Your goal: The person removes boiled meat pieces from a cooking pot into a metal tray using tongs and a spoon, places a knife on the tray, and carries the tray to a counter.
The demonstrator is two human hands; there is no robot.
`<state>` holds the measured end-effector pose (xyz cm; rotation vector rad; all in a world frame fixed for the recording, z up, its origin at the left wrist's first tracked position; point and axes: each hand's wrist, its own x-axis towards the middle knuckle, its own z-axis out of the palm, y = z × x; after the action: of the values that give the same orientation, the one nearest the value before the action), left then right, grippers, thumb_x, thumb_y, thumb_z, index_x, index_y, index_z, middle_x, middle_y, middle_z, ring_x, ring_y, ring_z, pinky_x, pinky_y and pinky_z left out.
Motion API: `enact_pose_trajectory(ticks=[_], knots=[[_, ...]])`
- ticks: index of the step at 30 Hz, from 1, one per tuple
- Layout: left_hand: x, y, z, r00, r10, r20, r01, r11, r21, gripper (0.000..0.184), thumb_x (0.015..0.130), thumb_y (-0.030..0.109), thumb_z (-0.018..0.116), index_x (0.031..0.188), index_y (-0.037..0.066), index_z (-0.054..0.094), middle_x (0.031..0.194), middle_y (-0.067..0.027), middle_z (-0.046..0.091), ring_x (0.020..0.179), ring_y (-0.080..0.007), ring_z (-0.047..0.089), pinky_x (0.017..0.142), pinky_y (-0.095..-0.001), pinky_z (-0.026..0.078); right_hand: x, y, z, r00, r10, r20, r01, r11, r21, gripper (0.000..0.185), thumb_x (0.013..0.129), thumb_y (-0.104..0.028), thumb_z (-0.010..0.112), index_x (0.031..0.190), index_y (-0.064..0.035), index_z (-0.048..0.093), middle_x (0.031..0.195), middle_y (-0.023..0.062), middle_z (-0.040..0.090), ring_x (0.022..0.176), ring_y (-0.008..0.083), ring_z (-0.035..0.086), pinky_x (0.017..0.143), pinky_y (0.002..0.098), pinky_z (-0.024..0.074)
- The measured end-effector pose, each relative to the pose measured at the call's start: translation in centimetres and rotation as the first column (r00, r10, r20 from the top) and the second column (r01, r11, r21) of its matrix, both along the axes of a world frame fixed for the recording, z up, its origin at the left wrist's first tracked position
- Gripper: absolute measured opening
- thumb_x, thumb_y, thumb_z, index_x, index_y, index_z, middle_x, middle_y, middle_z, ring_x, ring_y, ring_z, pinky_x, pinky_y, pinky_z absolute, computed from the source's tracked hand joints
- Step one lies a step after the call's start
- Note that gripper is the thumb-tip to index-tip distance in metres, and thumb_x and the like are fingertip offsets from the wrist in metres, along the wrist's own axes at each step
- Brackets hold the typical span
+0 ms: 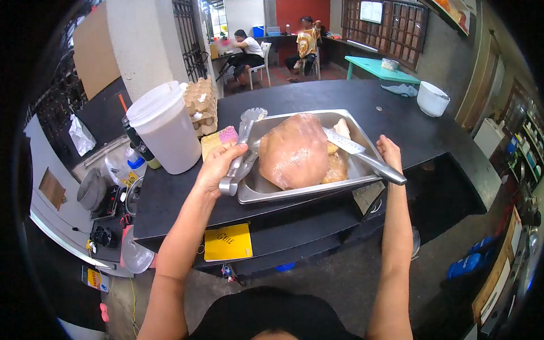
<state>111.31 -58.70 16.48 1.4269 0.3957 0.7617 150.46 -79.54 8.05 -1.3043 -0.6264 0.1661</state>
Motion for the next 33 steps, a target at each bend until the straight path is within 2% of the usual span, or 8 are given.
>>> enact_pose_trajectory(ticks=[4,11,17,20,23,25,30,33], knots=[[-0.4,0.4,1.3,0.997,-0.036,-0.075,0.039,0.999,0.038,0.009,0.080,0.016,0.060,0.078,0.008,0.057,0.067,0.0003,0.057,0.053,-0.0066,0.050,0.048,-0.0210,0.040,-0.6,1.3,-0.8,0.970,-0.080,0.231,0.091,0.995,-0.036,0.022,0.087,-0.022,0.057,0.073,-0.0040,0.058,0.063,-0.0041,0.052,0.057,0.0031,0.042,0.051,0.0216,0.0351],[-0.6,1.1,7.5,0.869,-0.137,-0.476,0.238,0.959,0.157,0.014,0.079,0.016,0.060,0.077,0.004,0.054,0.071,-0.0051,0.055,0.060,-0.0121,0.058,0.055,-0.0324,0.057,-1.1,1.4,-1.0,0.974,-0.074,0.212,0.059,0.996,0.073,0.023,0.087,-0.021,0.056,0.072,-0.0037,0.057,0.064,-0.0040,0.051,0.057,0.0034,0.042,0.051,0.0211,0.0356],[-0.9,-0.5,10.0,0.818,-0.048,-0.573,0.306,0.880,0.363,0.016,0.077,0.020,0.060,0.075,0.004,0.058,0.067,-0.0020,0.054,0.063,-0.0091,0.052,0.047,-0.0257,0.045,-1.6,1.2,-1.1,0.955,-0.132,0.264,0.102,0.987,0.122,0.023,0.087,-0.021,0.056,0.072,-0.0036,0.057,0.064,-0.0030,0.051,0.058,0.0046,0.044,0.053,0.0218,0.0369],[-1.8,-1.4,11.8,0.763,0.068,-0.643,0.361,0.780,0.511,0.018,0.080,0.023,0.056,0.083,0.005,0.054,0.071,-0.0009,0.054,0.064,-0.0084,0.054,0.058,-0.0210,0.046,-2.7,0.9,-0.5,0.970,-0.141,0.195,0.118,0.985,0.126,0.022,0.086,-0.020,0.057,0.071,-0.0042,0.056,0.062,-0.0033,0.050,0.056,0.0043,0.042,0.051,0.0217,0.0352],[-2.7,-3.1,12.5,0.751,0.169,-0.638,0.368,0.696,0.617,0.021,0.075,0.023,0.059,0.077,0.002,0.057,0.069,-0.0045,0.054,0.064,-0.0120,0.049,0.056,-0.0262,0.038,-2.6,1.1,-0.7,0.978,-0.119,0.173,0.087,0.980,0.181,0.021,0.086,-0.020,0.058,0.070,-0.0044,0.056,0.061,-0.0042,0.049,0.055,0.0032,0.040,0.049,0.0207,0.0330],[-3.1,-3.0,11.4,0.783,0.272,-0.559,0.449,0.375,0.811,0.033,0.074,0.024,0.057,0.091,-0.004,0.054,0.108,-0.0248,0.046,0.091,-0.0312,0.053,0.082,-0.0362,0.042,-2.6,1.2,-0.7,0.974,-0.136,0.183,0.098,0.975,0.202,0.021,0.085,-0.019,0.058,0.070,-0.0045,0.056,0.061,-0.0044,0.048,0.055,0.0029,0.040,0.049,0.0204,0.0328],[-4.0,-4.1,9.2,0.844,0.360,-0.397,0.379,0.124,0.917,0.032,0.074,0.018,0.058,0.096,-0.005,0.054,0.123,-0.0327,0.036,0.107,-0.0436,0.048,0.092,-0.0403,0.039,-3.0,0.9,-0.6,0.958,-0.178,0.225,0.135,0.972,0.193,0.022,0.085,-0.019,0.058,0.070,-0.0037,0.056,0.061,-0.0047,0.048,0.056,0.0029,0.039,0.049,0.0207,0.0326],[-4.2,-5.0,8.9,0.794,0.440,-0.420,0.421,0.101,0.901,0.027,0.077,0.013,0.058,0.100,-0.001,0.052,0.130,-0.0299,0.030,0.114,-0.0459,0.040,0.096,-0.0440,0.035,-2.9,1.0,-0.7,0.957,-0.181,0.226,0.133,0.968,0.212,0.022,0.085,-0.019,0.058,0.071,-0.0031,0.056,0.061,-0.0048,0.048,0.056,0.0030,0.039,0.049,0.0211,0.0321]])
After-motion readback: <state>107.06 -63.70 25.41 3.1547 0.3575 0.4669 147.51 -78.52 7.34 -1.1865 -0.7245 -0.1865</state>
